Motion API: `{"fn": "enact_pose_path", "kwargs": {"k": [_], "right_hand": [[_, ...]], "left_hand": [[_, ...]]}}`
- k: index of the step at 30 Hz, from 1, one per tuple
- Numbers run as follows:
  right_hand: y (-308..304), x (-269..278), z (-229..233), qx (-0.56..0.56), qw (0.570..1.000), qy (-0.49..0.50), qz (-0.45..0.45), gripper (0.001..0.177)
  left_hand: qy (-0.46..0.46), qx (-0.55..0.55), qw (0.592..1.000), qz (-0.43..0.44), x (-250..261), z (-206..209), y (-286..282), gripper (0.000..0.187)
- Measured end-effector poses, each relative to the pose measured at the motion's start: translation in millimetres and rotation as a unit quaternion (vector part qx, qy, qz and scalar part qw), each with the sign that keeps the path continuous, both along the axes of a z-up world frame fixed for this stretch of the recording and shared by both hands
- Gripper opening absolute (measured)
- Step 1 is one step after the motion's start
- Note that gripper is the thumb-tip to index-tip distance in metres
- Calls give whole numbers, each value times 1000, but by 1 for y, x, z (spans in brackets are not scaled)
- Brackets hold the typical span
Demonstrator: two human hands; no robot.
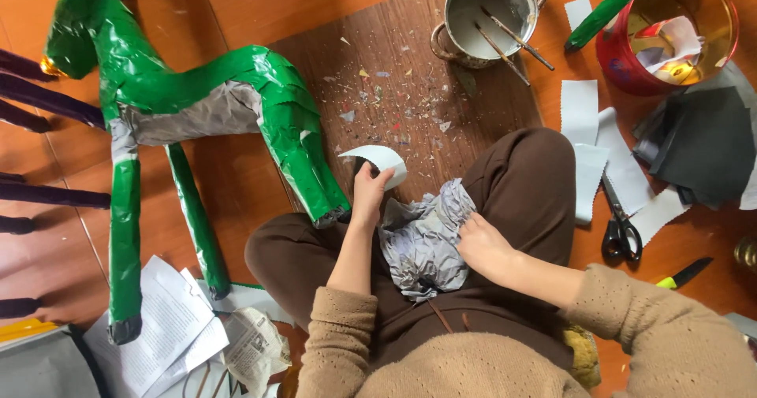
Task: Applying green adhesive strips to a paper-mache horse figure
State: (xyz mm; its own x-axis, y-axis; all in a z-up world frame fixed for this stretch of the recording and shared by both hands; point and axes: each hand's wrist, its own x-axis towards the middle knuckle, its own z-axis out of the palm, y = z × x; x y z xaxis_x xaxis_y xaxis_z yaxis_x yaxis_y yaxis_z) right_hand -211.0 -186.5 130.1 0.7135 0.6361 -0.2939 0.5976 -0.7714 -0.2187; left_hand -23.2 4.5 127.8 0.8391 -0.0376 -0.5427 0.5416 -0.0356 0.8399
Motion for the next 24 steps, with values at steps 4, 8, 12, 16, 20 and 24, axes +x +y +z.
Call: {"fn": "enact_pose_path", "kwargs": {"k": [4, 8, 12, 16, 20, 24], "right_hand": [[8, -1, -14, -23, 999, 45, 15, 13], [12, -1, -28, -70, 992, 96, 37, 13], [13, 10, -41, -112, 980, 154, 61, 14], [5, 41, -29, -146, 971, 176, 71, 15], [2, 116, 63, 7, 971, 237, -4, 26], [-34, 228, 90, -29, 962, -111, -249, 10]], "left_hand": [[4, 6, 1000, 12, -3, -24, 8, 26], [-51, 1, 998, 31, 2, -53, 8, 46], [-176, -85, 981, 11, 8, -55, 9, 70], [-205, -118, 972, -2, 17, -60, 7, 70], [-184, -99, 978, 8, 28, -79, 3, 76], [-142, -81, 986, 34, 42, -96, -5, 71]]}}
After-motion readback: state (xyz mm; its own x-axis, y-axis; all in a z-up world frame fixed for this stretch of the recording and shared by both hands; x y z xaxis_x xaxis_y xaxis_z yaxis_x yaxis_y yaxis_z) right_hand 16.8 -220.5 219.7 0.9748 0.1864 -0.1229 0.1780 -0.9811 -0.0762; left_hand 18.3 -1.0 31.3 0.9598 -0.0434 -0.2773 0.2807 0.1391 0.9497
